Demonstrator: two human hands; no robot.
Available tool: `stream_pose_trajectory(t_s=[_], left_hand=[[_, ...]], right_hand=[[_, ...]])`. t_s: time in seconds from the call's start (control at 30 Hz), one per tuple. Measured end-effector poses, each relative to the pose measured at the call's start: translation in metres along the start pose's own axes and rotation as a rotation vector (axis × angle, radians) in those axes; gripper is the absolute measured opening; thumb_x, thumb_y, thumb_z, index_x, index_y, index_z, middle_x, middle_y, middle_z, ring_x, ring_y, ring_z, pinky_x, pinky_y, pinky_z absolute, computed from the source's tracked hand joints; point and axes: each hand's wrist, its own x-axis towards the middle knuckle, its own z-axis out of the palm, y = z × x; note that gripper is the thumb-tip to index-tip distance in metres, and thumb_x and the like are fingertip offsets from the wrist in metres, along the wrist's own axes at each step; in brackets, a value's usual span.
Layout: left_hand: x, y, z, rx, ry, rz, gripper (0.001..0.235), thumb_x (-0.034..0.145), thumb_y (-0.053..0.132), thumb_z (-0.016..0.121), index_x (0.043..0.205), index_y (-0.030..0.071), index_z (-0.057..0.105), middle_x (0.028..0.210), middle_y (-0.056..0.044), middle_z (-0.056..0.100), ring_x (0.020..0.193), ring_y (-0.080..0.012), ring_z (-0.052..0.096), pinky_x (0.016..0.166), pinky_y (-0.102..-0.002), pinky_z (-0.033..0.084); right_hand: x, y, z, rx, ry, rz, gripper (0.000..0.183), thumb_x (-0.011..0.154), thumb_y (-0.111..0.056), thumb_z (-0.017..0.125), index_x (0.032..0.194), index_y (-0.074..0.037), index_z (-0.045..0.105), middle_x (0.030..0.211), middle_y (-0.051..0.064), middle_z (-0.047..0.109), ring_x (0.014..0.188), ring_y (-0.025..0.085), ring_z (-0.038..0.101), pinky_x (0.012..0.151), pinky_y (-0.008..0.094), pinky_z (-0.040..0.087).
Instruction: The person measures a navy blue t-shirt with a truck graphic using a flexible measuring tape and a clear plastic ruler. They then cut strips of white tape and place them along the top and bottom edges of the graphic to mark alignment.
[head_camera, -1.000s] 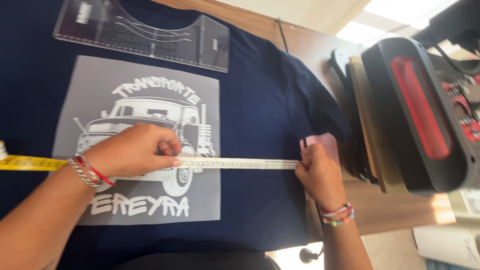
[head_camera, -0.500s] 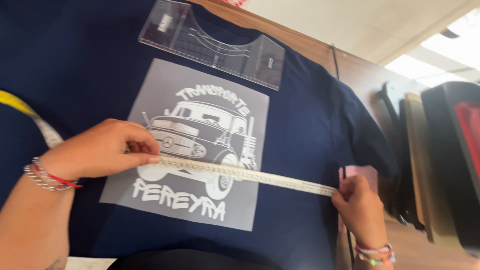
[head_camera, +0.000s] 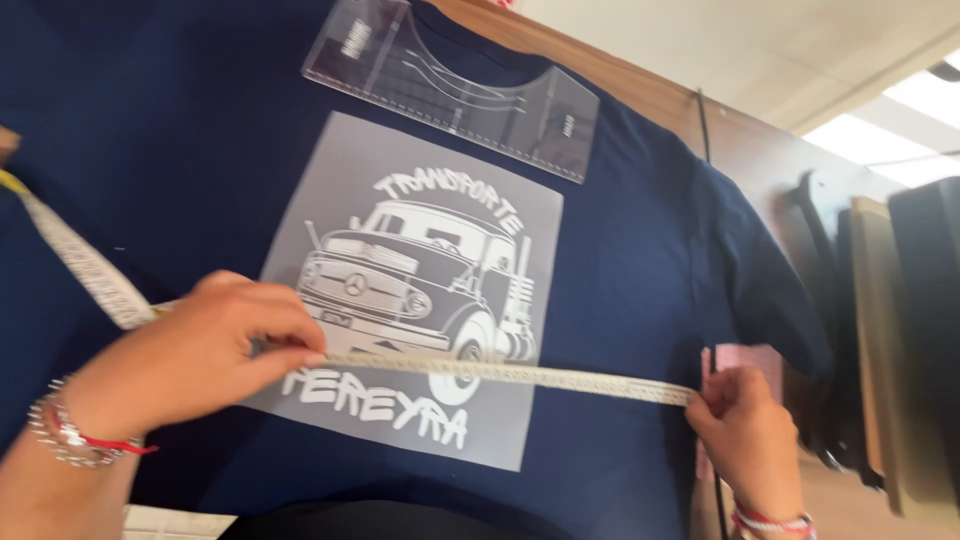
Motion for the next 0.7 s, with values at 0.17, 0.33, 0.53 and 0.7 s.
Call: stream_pose_trajectory(t_s=[0.17,0.33,0.53,0.7], left_hand=[[0.012,0.011,-0.007,0.110,-0.165,-0.187,0.022,0.089,0.039,0.067,0.085,0.036,0.089,0.087,0.025,0.082,0.079,-0.0007,0.074,0.115,-0.026,0.035],[0.003,0.029,-0.020,0.121,-0.224,-0.335,0.022,0.088,0.038,0.068,0.080,0.037,0.088,0.088,0.029,0.083,0.097,0.0035,0.070,0.095,-0.020,0.051],[0.027,0.019,-0.022,0.045,-0.110,-0.195,0.017,0.087,0.035,0.072,0.084,0.027,0.087,0.086,0.017,0.083,0.081,-0.0041,0.075,0.081,-0.023,0.055],[0.052,0.022,-0.024,0.117,-0.159,-0.361,0.021,0.094,0.036,0.066,0.096,0.026,0.085,0.095,0.014,0.076,0.083,-0.0075,0.066,0.082,-0.025,0.048]], right_hand=[[-0.007,-0.023,-0.019,0.042,-0.093,0.113,0.025,0.083,-0.029,0.072,0.103,-0.015,0.066,0.094,-0.003,0.078,0.089,0.026,0.074,0.087,0.041,0.051],[-0.009,-0.030,-0.020,0.093,-0.086,0.117,0.026,0.084,-0.027,0.074,0.105,-0.012,0.068,0.094,-0.001,0.079,0.087,0.022,0.074,0.087,0.040,0.052],[-0.001,-0.016,-0.014,0.039,-0.044,0.074,0.033,0.079,-0.028,0.073,0.107,-0.014,0.065,0.095,-0.002,0.079,0.092,0.027,0.075,0.086,0.042,0.052],[0.001,-0.021,-0.022,0.203,-0.101,0.120,0.030,0.077,-0.021,0.075,0.106,-0.015,0.065,0.092,-0.002,0.078,0.085,0.018,0.074,0.085,0.034,0.051]])
